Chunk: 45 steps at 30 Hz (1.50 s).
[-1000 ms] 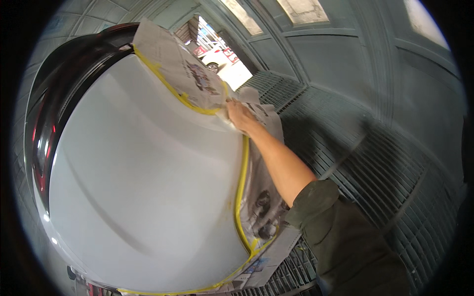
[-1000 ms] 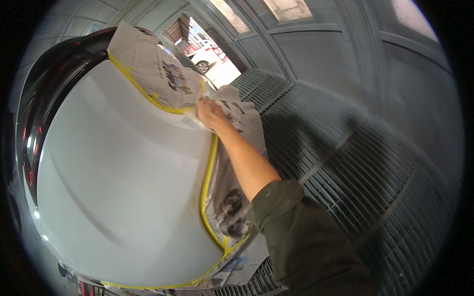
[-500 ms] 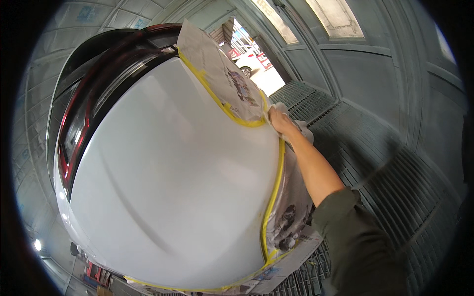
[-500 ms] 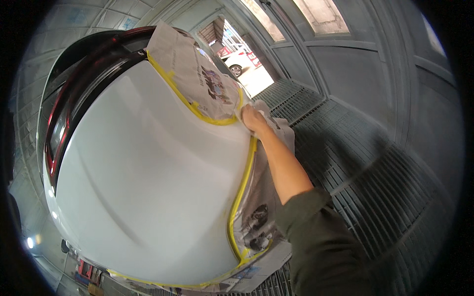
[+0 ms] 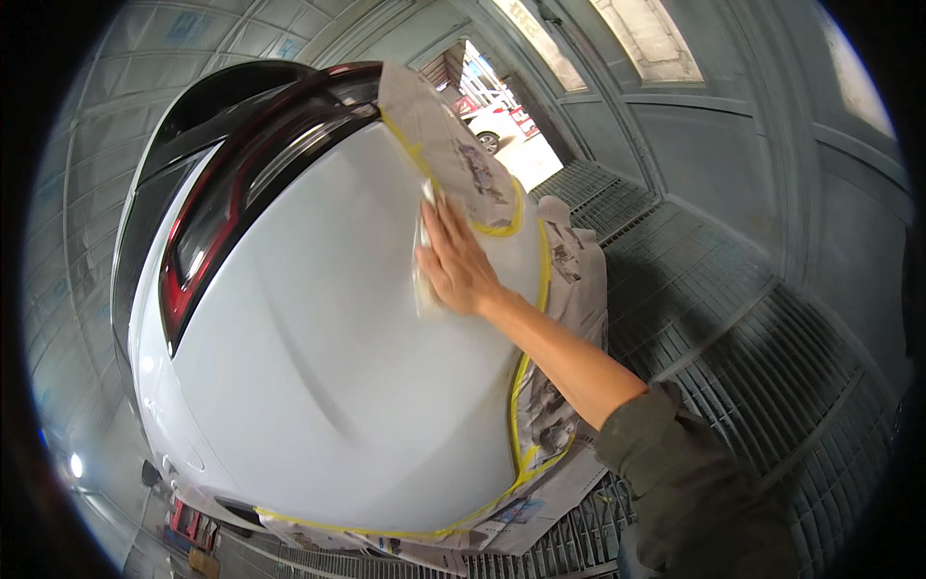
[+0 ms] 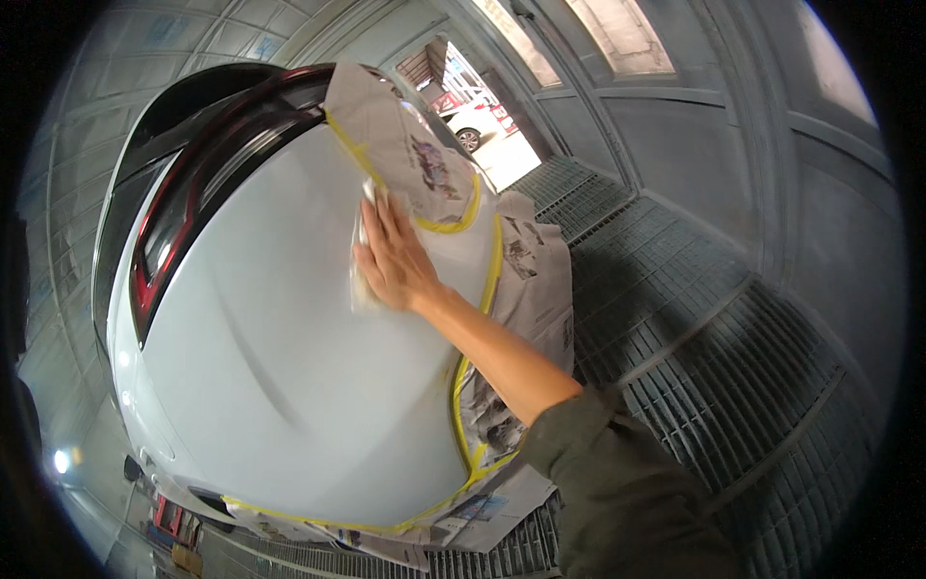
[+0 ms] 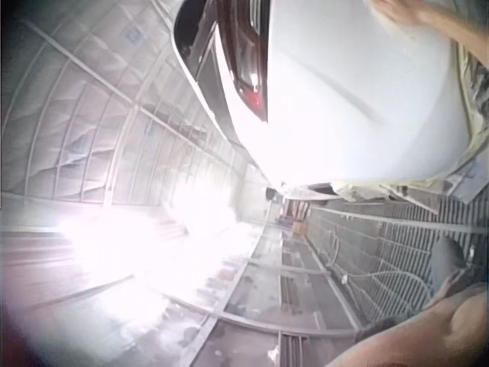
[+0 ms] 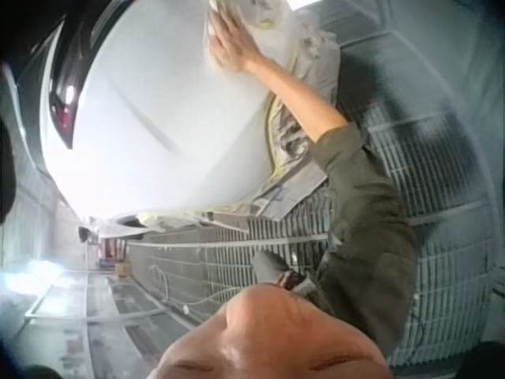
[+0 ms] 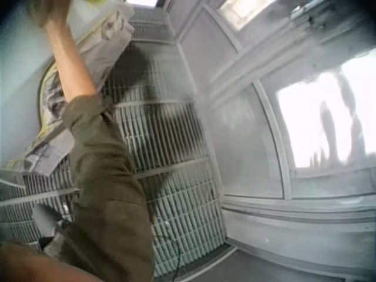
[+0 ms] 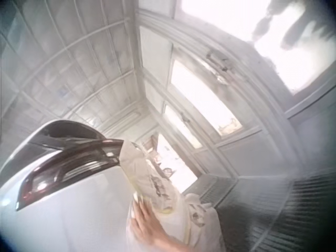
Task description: The person wipes the rear bumper of a white car with a cloth, then retrieves a paint can from a shelf, opens it, and uses a ruler to apply paint to the car's rear bumper.
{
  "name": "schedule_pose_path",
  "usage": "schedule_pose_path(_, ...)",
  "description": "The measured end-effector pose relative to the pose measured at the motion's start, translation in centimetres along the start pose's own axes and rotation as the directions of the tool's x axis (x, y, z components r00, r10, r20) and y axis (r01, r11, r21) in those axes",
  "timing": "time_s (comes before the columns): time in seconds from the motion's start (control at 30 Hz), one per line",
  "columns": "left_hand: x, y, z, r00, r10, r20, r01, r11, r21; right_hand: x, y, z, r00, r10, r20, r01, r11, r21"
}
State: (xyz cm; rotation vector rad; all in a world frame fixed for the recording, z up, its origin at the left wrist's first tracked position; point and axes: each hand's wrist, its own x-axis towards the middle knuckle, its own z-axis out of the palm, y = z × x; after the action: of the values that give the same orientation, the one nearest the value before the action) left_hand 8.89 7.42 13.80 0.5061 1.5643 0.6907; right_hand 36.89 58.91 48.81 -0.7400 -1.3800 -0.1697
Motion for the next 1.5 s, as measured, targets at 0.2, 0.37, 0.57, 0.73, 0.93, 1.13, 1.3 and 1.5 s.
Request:
schedule_pose_path(0.2, -2.1, -2.5, -1.6, 1.000, 0.003, -0.015, -0.005, 0.993, -0.118, -5.4, -3.9, -0.4, 1.000, -0.022, 0.004, 0.022, 0.990, -0.140)
schedule_pose_path(0.37, -0.5, -5.5, -3.5, 0.983, 0.183, -0.022, -0.185, 0.981, -0.060, -15.6, -9.4, -0.3, 0.867, -0.324, 0.379, 0.446, 0.843, -0.300)
schedule_pose_path(0.57, 1.3, -10.1, -5.6, 0.952, 0.299, 0.063, -0.284, 0.942, -0.177, -1.9, -13.2, 3.8, 0.838, -0.516, 0.176, 0.544, 0.764, -0.347)
schedule_pose_path(0.73, 2.0, -12.5, -7.7, 0.934, 0.354, -0.053, -0.358, 0.927, -0.114, -6.0, -20.4, 9.7, 0.912, -0.406, 0.054, 0.395, 0.836, -0.380)
schedule_pose_path(0.93, 2.1, -11.4, -10.2, 0.921, 0.389, -0.014, -0.386, 0.906, -0.174, -22.4, -20.2, 10.0, 0.611, -0.572, 0.547, 0.780, 0.554, -0.292)
schedule_pose_path(1.13, 2.9, -14.5, -11.7, 0.922, 0.372, -0.111, -0.387, 0.861, -0.330, -13.9, -24.0, 13.9, 0.405, -0.698, 0.590, 0.906, 0.391, -0.159)
schedule_pose_path(1.3, 3.2, -13.4, -11.7, 0.927, 0.361, -0.103, -0.371, 0.834, -0.408, -9.9, -32.2, 22.4, 0.593, -0.688, 0.419, 0.803, 0.545, -0.242)
schedule_pose_path(1.5, 3.6, -14.8, -12.8, 0.964, 0.242, -0.107, -0.265, 0.876, -0.404, -21.4, -33.6, 26.9, 0.374, -0.760, 0.531, 0.901, 0.433, -0.016)
